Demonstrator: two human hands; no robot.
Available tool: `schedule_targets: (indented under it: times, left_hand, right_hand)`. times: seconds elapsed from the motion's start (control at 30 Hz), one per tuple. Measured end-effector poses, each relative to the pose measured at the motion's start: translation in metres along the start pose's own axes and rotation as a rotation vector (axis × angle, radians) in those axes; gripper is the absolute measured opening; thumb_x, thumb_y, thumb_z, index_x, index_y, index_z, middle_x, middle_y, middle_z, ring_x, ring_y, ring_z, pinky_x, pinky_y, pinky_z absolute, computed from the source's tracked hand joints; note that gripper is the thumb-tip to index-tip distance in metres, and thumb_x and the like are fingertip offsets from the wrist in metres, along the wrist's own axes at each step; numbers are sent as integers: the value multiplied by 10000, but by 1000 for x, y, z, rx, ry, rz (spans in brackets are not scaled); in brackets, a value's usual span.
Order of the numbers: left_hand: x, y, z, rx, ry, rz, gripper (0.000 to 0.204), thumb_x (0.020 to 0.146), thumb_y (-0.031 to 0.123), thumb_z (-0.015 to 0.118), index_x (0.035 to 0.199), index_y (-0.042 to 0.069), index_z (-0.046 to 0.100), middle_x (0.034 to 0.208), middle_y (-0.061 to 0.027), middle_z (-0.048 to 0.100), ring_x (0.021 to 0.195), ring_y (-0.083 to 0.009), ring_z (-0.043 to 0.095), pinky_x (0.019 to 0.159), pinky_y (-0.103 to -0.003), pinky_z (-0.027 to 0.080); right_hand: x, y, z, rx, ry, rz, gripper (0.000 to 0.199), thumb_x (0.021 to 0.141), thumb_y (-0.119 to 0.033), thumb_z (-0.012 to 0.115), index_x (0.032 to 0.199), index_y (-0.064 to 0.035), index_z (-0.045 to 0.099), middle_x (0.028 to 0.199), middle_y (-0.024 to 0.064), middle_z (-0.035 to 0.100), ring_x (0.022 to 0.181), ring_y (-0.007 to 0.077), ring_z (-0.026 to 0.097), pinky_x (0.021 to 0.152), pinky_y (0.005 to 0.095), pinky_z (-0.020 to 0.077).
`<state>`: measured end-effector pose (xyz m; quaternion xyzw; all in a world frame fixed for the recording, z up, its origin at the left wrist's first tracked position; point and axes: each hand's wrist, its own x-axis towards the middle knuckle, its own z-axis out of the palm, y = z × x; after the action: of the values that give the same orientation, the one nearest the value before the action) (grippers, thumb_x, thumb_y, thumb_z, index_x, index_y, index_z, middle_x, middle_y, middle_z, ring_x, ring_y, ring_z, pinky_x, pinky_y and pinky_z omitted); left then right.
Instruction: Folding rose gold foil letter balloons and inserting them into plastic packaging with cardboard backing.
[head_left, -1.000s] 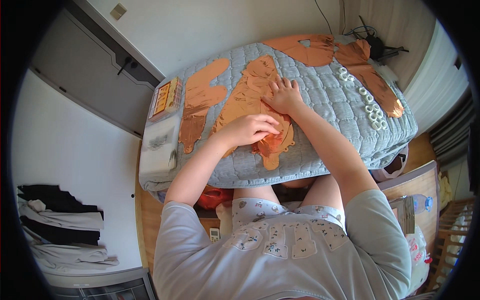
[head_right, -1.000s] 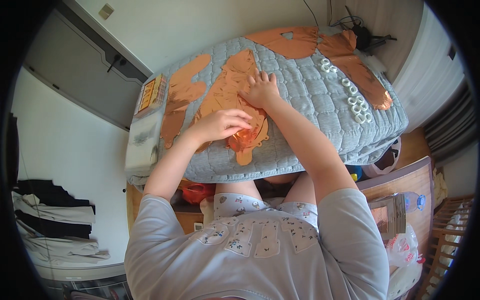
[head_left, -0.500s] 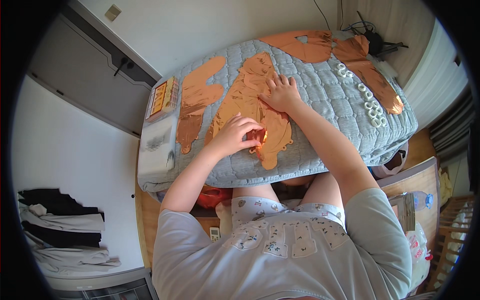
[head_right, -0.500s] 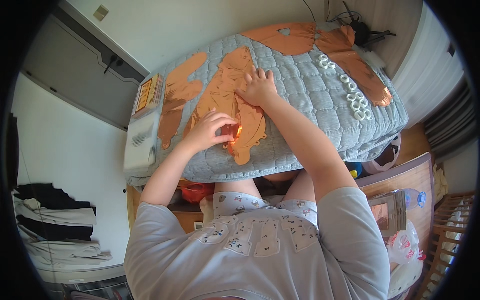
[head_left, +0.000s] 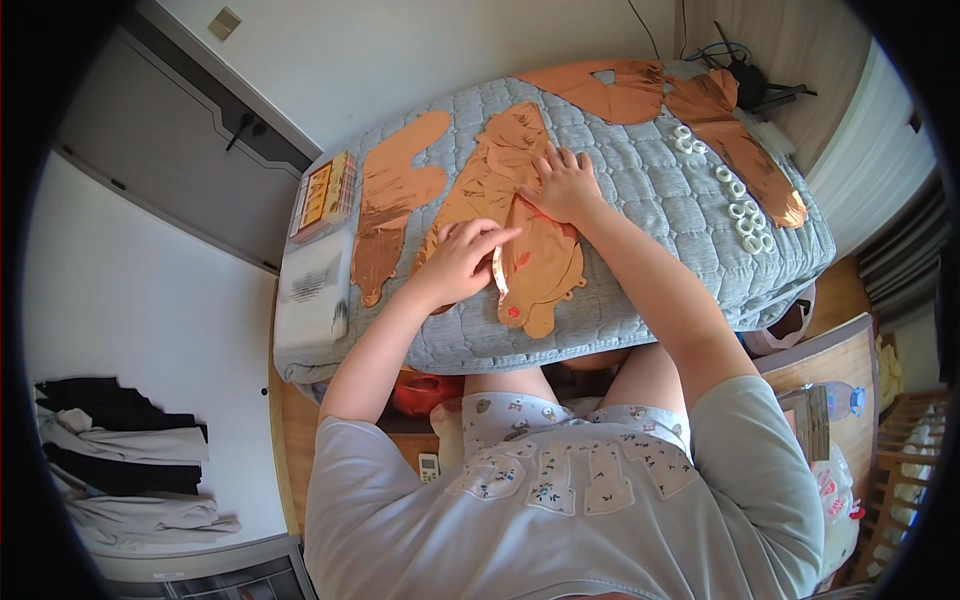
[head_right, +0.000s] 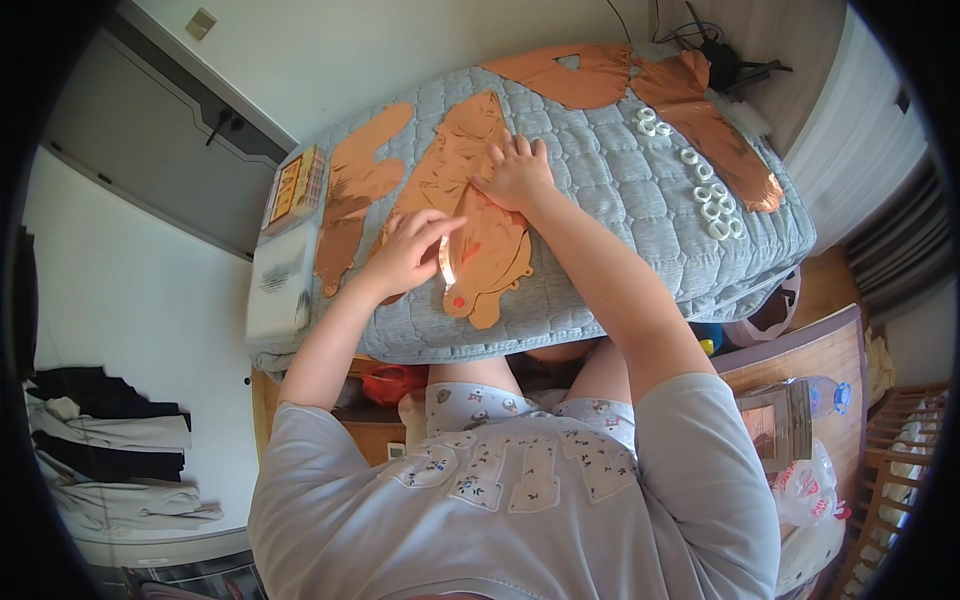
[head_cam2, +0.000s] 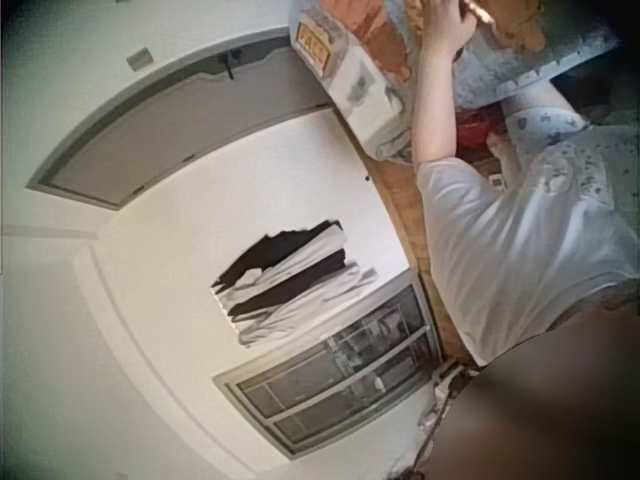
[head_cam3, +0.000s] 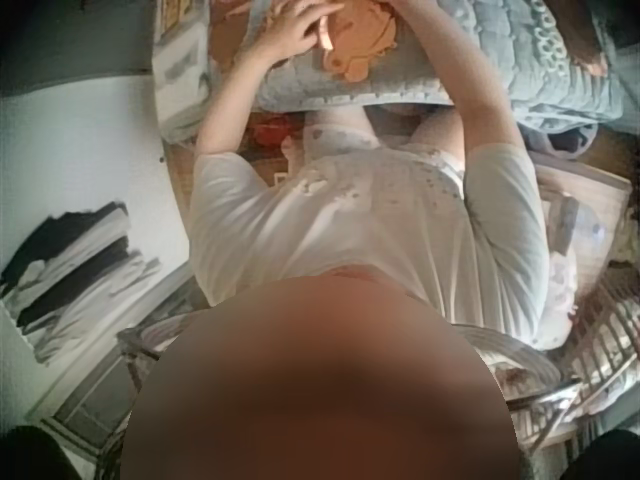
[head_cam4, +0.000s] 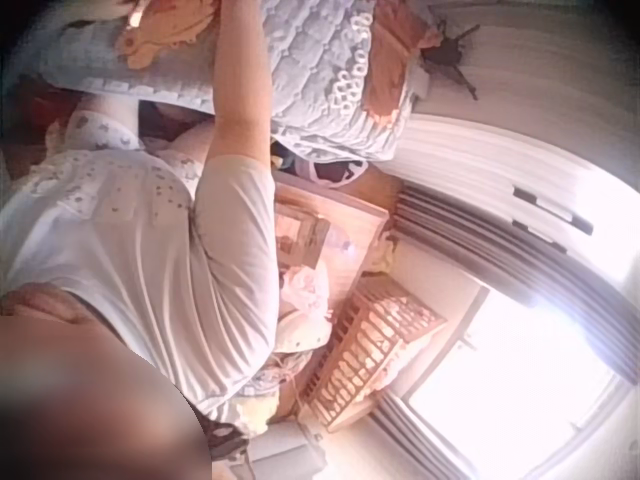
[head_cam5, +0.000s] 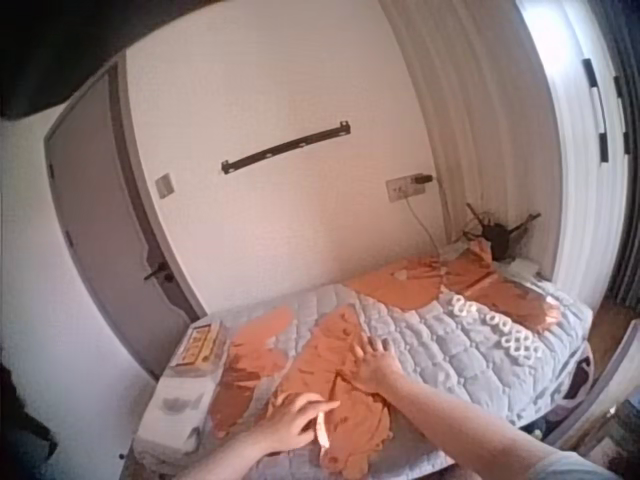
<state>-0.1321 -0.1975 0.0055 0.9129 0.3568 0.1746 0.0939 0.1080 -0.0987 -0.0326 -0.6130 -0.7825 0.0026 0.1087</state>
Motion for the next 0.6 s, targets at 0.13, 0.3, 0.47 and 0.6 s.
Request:
schedule_targets:
  times: [0.13,0.3,0.47,0.6]
  left_hand:
    - [-2,10,-10,73,-46,89,370,820,161,782,1167,288,779,1177,-10,587,1148,-209,561,1058,-431,325]
    - [-4,17,-10,97,-11,249,220,838,206,777,1041,286,803,1179,9,600,1141,-199,571,1006,-419,410]
    - [5,16,-17,64,-142,291,177,855,182,745,1002,262,804,1157,37,645,1124,-196,584,987,-399,468]
    - [23,29,-27,165,-165,381,144,804,146,770,926,219,796,1151,34,667,1125,-211,592,976,-402,482]
  right_hand:
    - [1,1,1,-2,6,1,784,999,-663,421,1563,-117,406,1667,150,317,1523,335,296,1220,574,209]
    - [2,0,1,-2,13,2,783,999,-663,422,1557,-114,413,1662,153,326,1518,336,305,1220,575,211]
    - [3,0,-2,11,-37,1,813,1006,-665,397,1576,-86,385,1685,153,272,1531,333,272,1227,582,181]
    - [2,0,-1,1,-19,4,810,1006,-663,397,1580,-92,379,1687,147,270,1533,332,270,1230,584,179]
